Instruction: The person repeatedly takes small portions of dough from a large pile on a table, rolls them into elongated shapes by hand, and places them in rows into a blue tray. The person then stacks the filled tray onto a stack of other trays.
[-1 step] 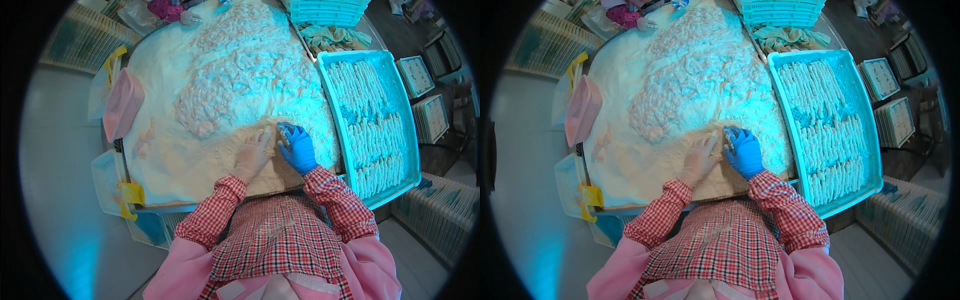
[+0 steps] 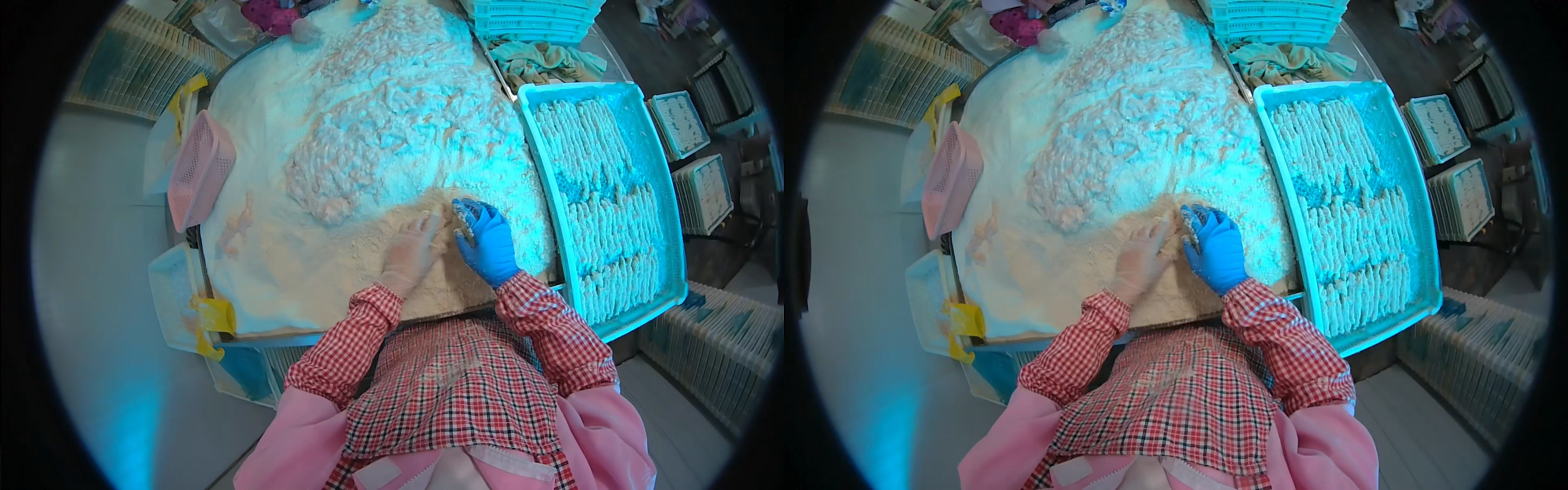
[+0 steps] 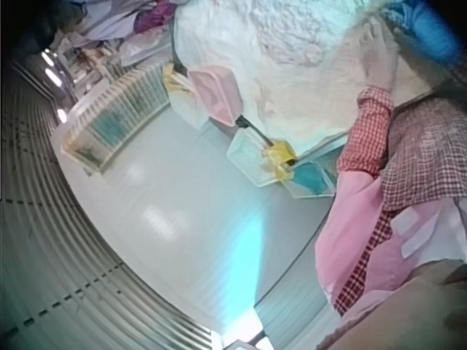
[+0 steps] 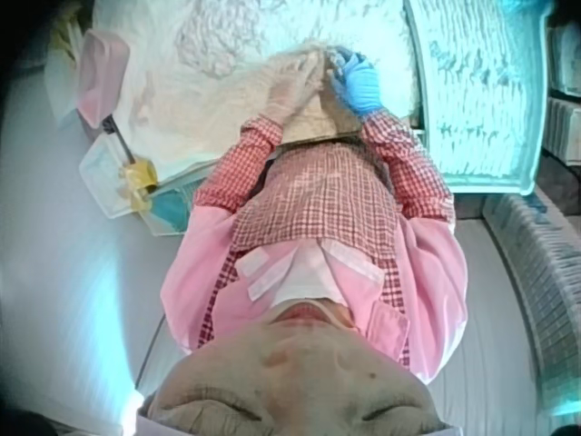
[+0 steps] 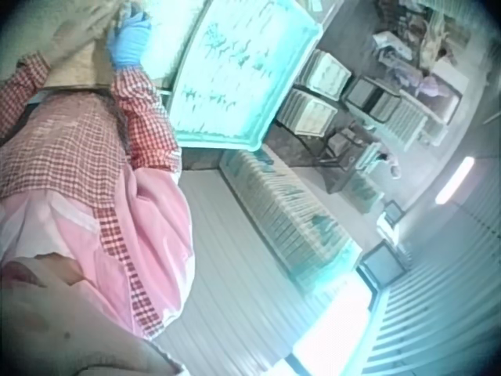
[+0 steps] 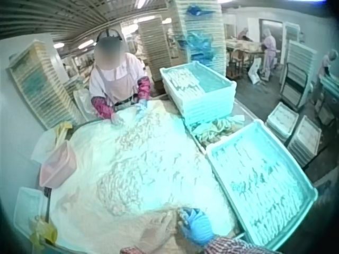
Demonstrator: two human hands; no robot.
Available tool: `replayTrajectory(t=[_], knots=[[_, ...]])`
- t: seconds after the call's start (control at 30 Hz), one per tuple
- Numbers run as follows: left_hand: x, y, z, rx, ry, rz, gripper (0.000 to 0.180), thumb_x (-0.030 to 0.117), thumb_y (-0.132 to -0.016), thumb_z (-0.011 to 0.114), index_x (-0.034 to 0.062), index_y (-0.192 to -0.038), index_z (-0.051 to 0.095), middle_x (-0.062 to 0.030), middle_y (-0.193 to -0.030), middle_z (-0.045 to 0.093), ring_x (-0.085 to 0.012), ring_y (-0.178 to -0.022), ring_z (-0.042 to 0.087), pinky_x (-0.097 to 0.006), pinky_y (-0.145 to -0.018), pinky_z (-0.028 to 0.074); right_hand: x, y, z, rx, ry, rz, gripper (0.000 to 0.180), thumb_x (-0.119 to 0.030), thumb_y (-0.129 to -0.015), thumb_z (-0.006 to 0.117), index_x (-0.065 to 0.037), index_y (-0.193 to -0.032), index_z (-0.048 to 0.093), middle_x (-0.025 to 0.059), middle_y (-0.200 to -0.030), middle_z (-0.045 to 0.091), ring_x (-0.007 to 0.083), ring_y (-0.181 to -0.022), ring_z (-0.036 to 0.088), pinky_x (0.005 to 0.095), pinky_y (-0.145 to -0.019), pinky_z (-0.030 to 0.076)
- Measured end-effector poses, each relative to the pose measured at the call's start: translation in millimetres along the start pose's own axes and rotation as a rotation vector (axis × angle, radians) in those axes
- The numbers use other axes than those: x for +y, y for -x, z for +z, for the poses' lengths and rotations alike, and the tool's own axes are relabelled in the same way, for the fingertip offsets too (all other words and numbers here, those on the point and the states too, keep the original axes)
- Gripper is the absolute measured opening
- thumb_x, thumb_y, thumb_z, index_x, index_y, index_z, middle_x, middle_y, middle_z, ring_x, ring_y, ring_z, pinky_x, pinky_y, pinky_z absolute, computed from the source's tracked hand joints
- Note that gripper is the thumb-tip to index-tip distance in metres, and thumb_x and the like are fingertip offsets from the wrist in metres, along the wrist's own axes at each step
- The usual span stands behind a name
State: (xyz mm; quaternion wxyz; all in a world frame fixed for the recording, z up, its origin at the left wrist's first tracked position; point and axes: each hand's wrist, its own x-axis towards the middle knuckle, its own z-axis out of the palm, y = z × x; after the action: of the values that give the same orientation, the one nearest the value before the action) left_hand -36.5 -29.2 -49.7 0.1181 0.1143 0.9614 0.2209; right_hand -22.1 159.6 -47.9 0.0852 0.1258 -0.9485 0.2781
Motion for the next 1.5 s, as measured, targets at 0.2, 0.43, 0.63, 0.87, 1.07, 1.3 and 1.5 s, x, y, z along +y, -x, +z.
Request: replayTrajectory(t=[0.2,0.43,0.63,0.87,1.07,1.3,1.5], knots=[[9.8,-4.5,-2.6,0.098,-0.082,0.018,0.052,0.035,-0.085,0.063,0.0079,-0.128,0.053,-0.0176,-0.117,0.058,-0.0321,-0.107,0.056,-0.04,-0.088,0.048,-10.8,34.1,-6.6,-0.205,0.043,0.034,0.055,-0.017,-0.076,0.066,-0.013,-0.129,0.054,0.0131,-0.112,0.056,0.0316,-0.097,0.054,0.0416,-0.078,0.047],[5.1,-15.4,-43.1,0.094,0.482,-0.007,0.034,0.016,-0.082,0.067,0.0079,-0.115,0.063,-0.0092,-0.099,0.064,-0.0236,-0.081,0.062,-0.037,-0.074,0.05,-15.4,44.4,-15.0,-0.267,-0.196,0.066,0.034,-0.014,-0.075,0.065,-0.009,-0.108,0.063,0.0122,-0.106,0.058,0.0315,-0.094,0.055,0.0426,-0.073,0.049],[-23.1,11.7,-71.5,-0.091,0.038,0.576,0.027,0.012,-0.083,0.064,0.0068,-0.109,0.066,-0.0095,-0.104,0.064,-0.0274,-0.088,0.063,-0.038,-0.076,0.051,-24.7,55.3,18.5,-0.459,-0.101,-0.085,0.026,-0.016,-0.074,0.065,-0.007,-0.099,0.064,0.0128,-0.1,0.057,0.0323,-0.089,0.055,0.0434,-0.072,0.049],[-11.6,22.1,1.6,0.069,0.063,0.142,0.04,0.021,-0.082,0.064,0.0053,-0.118,0.06,-0.0169,-0.12,0.057,-0.0341,-0.108,0.054,-0.041,-0.09,0.045,-10.9,50.6,46.3,-0.021,-0.615,0.34,0.033,-0.017,-0.084,0.062,-0.004,-0.115,0.059,0.0116,-0.097,0.062,0.0259,-0.085,0.059,0.0369,-0.072,0.049],[37.6,49.8,-0.3,0.182,0.059,0.19,0.041,0.018,-0.087,0.056,0.0009,-0.124,0.053,-0.0181,-0.123,0.053,-0.0339,-0.115,0.049,-0.045,-0.098,0.038,-18.8,25.6,30.5,-0.042,-1.714,1.128,0.029,-0.026,-0.089,0.065,-0.004,-0.108,0.063,0.0057,-0.094,0.064,0.0142,-0.083,0.059,0.0275,-0.073,0.048],[53.0,16.9,30.1,0.367,0.415,0.046,0.057,0.032,-0.099,0.036,0.006,-0.148,0.025,-0.0174,-0.151,0.028,-0.0317,-0.142,0.021,-0.045,-0.116,0.013,-40.0,15.8,23.9,-0.241,-2.116,1.085,0.07,-0.043,-0.097,0.048,-0.009,-0.151,0.018,0.0089,-0.154,0.025,0.0244,-0.139,0.027,0.0374,-0.113,0.024],[74.6,-38.6,26.0,0.223,0.033,0.167,0.054,0.029,-0.098,0.04,0.0026,-0.144,0.031,-0.0163,-0.154,0.021,-0.0374,-0.141,0.019,-0.05,-0.115,0.012,-20.2,1.1,4.6,0.189,-2.25,0.784,0.059,-0.044,-0.099,0.04,-0.012,-0.147,0.028,0.0075,-0.151,0.031,0.0217,-0.136,0.033,0.0408,-0.11,0.031]])
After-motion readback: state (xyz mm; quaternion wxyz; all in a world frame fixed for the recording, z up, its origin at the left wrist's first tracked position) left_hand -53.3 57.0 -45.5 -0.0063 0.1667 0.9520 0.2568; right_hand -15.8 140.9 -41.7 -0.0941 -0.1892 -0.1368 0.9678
